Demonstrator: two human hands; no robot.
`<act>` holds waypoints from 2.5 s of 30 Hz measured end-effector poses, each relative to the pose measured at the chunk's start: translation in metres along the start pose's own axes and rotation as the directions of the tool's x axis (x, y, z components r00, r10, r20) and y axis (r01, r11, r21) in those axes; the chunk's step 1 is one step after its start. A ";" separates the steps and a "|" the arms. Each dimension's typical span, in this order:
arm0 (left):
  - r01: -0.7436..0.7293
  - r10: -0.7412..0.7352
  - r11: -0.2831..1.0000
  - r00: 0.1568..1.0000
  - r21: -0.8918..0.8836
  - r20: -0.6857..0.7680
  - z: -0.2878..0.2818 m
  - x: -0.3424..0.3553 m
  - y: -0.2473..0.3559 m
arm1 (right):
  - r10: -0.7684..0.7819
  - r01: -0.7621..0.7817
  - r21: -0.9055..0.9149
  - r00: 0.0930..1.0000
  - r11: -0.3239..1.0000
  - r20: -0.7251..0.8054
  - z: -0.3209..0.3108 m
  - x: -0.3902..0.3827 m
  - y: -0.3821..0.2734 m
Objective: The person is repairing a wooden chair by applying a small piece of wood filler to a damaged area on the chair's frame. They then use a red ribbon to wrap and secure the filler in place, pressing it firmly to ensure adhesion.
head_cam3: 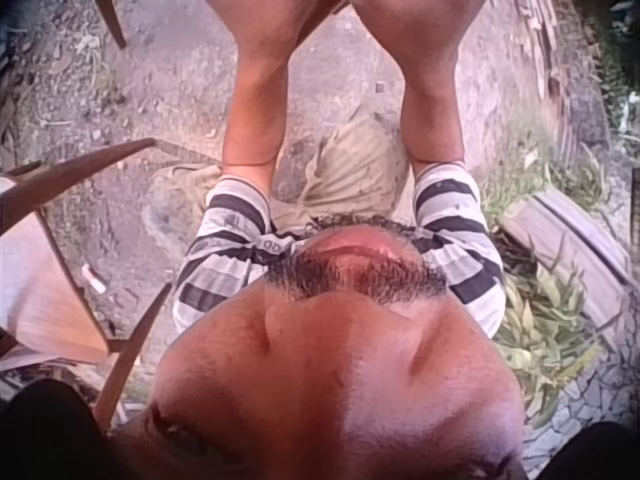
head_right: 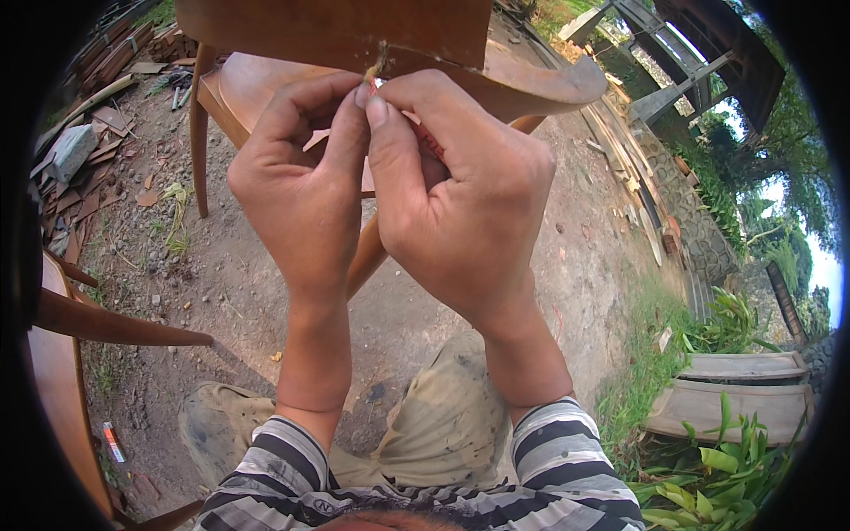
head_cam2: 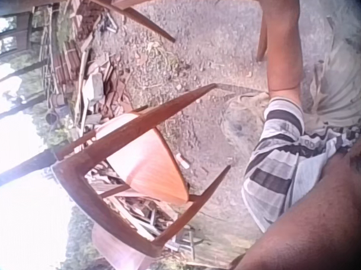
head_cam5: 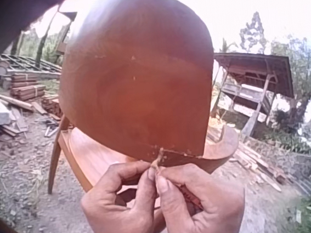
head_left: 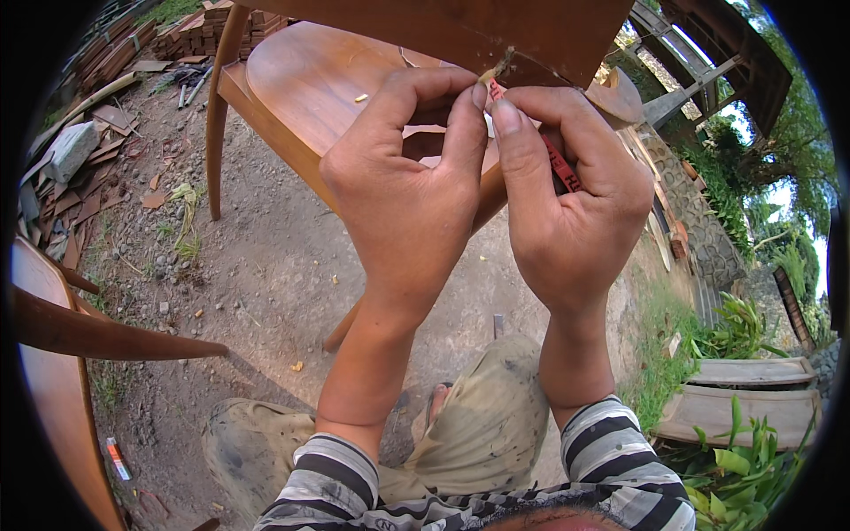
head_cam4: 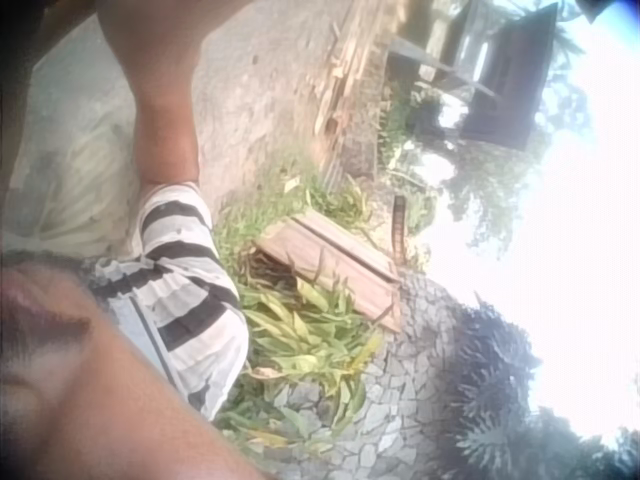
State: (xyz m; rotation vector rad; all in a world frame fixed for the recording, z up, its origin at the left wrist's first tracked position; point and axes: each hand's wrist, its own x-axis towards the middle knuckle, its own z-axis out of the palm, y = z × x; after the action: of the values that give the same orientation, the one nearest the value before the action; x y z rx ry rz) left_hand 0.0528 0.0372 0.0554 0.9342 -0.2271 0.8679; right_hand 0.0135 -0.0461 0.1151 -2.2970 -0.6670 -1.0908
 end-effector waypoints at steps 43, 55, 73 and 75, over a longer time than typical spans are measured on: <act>0.520 -0.408 0.714 0.853 -0.469 0.324 -0.014 0.017 0.000 | -0.006 -0.004 -0.126 0.997 0.992 -0.076 0.018 0.006 -0.005; 0.547 -0.424 0.702 0.836 -0.456 0.349 -0.015 0.018 0.000 | 0.009 -0.013 -0.038 0.996 0.999 -0.093 0.014 -0.003 -0.009; 0.518 -0.393 0.724 0.852 -0.456 0.346 -0.017 0.018 -0.005 | 0.003 -0.013 -0.099 0.995 0.995 -0.103 0.016 0.004 -0.009; 0.526 -0.392 0.699 0.848 -0.484 0.356 -0.016 0.017 -0.006 | 0.040 -0.048 -0.094 0.995 0.994 -0.094 0.016 0.003 -0.012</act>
State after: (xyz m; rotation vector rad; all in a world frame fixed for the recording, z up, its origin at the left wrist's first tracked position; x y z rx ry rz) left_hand 0.0653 0.0575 0.0507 0.4777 -0.4018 0.1816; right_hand 0.0171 -0.0266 0.1110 -2.3142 -0.5361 -1.2246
